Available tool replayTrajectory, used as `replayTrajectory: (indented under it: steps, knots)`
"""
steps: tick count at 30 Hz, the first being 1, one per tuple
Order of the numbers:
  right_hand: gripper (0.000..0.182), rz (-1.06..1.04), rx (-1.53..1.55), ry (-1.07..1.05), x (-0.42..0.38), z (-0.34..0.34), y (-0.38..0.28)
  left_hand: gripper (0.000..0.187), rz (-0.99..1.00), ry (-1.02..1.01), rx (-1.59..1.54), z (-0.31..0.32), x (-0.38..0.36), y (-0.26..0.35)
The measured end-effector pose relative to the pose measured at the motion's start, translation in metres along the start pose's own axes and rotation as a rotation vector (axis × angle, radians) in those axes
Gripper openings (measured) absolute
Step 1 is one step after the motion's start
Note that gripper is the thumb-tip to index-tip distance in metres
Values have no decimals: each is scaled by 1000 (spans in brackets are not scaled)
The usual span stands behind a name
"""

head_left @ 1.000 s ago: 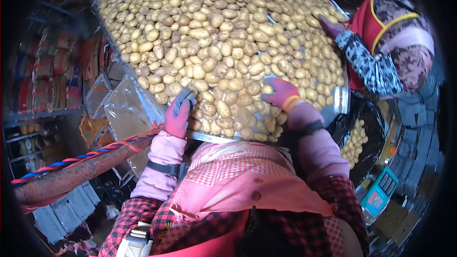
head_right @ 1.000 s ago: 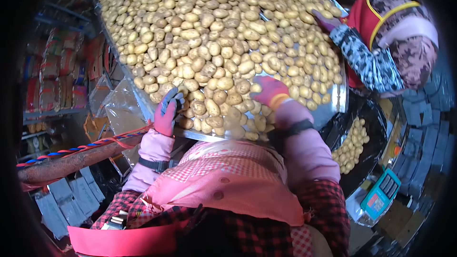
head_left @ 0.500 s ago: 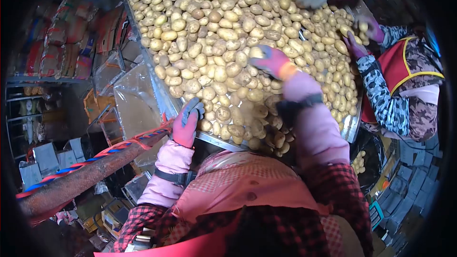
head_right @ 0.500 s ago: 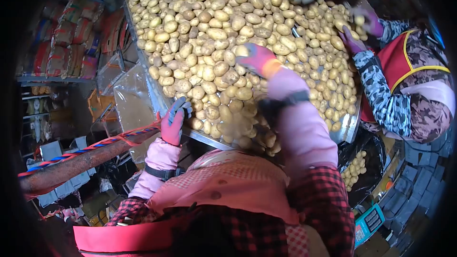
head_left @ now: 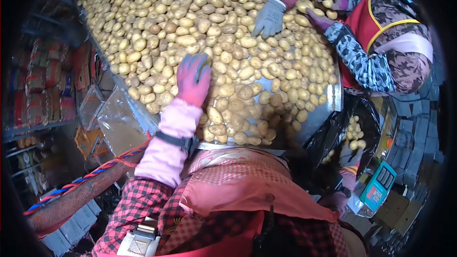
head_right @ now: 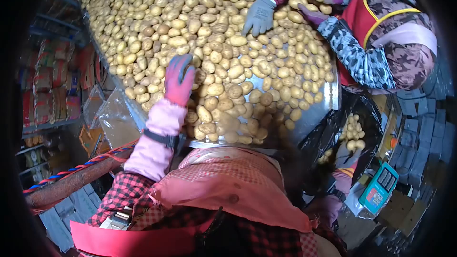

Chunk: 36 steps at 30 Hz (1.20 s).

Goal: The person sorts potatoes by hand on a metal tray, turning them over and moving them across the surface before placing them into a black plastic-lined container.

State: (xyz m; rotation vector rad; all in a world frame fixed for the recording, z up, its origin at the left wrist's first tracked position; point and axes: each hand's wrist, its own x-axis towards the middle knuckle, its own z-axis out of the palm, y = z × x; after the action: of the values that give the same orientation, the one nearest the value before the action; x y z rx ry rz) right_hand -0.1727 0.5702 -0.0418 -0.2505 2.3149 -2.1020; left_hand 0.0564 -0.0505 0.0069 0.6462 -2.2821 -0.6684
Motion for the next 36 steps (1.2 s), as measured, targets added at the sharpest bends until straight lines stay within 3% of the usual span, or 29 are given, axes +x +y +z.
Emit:
replayTrajectory:
  steps: [1,2,3,4,5,6,8,10,12,14,15,18,21,25,26,29,31,33,35,36]
  knots:
    - [35,-86,-458,-38,-11,-15,10,37,68,-42,114,8,19,2]
    - [34,-189,-913,-36,-23,-30,20,39,60,-217,196,16,31,1]
    - [37,-98,-829,48,-22,-13,21,41,49,-390,283,21,41,1]
    - [40,93,-428,116,-13,8,25,44,41,-563,374,23,48,1]
    - [44,298,192,243,1,43,14,52,138,-594,533,24,47,7]
    - [47,377,411,214,14,83,1,53,93,-642,484,24,46,9]
    - [38,427,373,8,25,184,-40,58,62,-615,457,26,34,6]
    - [34,436,279,-220,31,280,-66,45,78,-486,333,18,17,6]
    - [37,205,-34,-561,22,361,-57,43,80,-402,285,5,-2,14]
    - [42,-318,-402,-865,27,429,-53,43,156,-259,300,-3,-37,10]
    - [47,-691,-528,-979,35,461,-57,45,125,-250,309,-11,-53,10]
    - [51,-1094,-1024,-1202,43,526,-56,54,91,-301,336,-32,-87,-2]
    - [39,-1298,-1016,-1215,53,547,-58,64,-34,-310,394,-47,-100,-7]
    - [31,-1017,-1387,-1362,55,565,-107,72,-195,-218,374,-58,-121,-13]
    - [29,-1097,-1414,-1303,57,566,-89,73,-215,-188,383,-59,-128,-17]
    - [31,-959,-1295,-1186,84,545,-58,85,-376,-109,434,-68,-154,-43]
    - [27,-762,-1247,-1101,89,531,-94,86,-382,-60,430,-68,-163,-53]
    - [31,-223,-666,-840,116,515,-82,85,-375,-42,440,-66,-163,-53]
    - [33,541,-21,-760,141,511,-76,84,-371,-35,447,-64,-162,-51]
    - [30,513,67,-840,137,509,-73,84,-369,-37,449,-64,-162,-51]
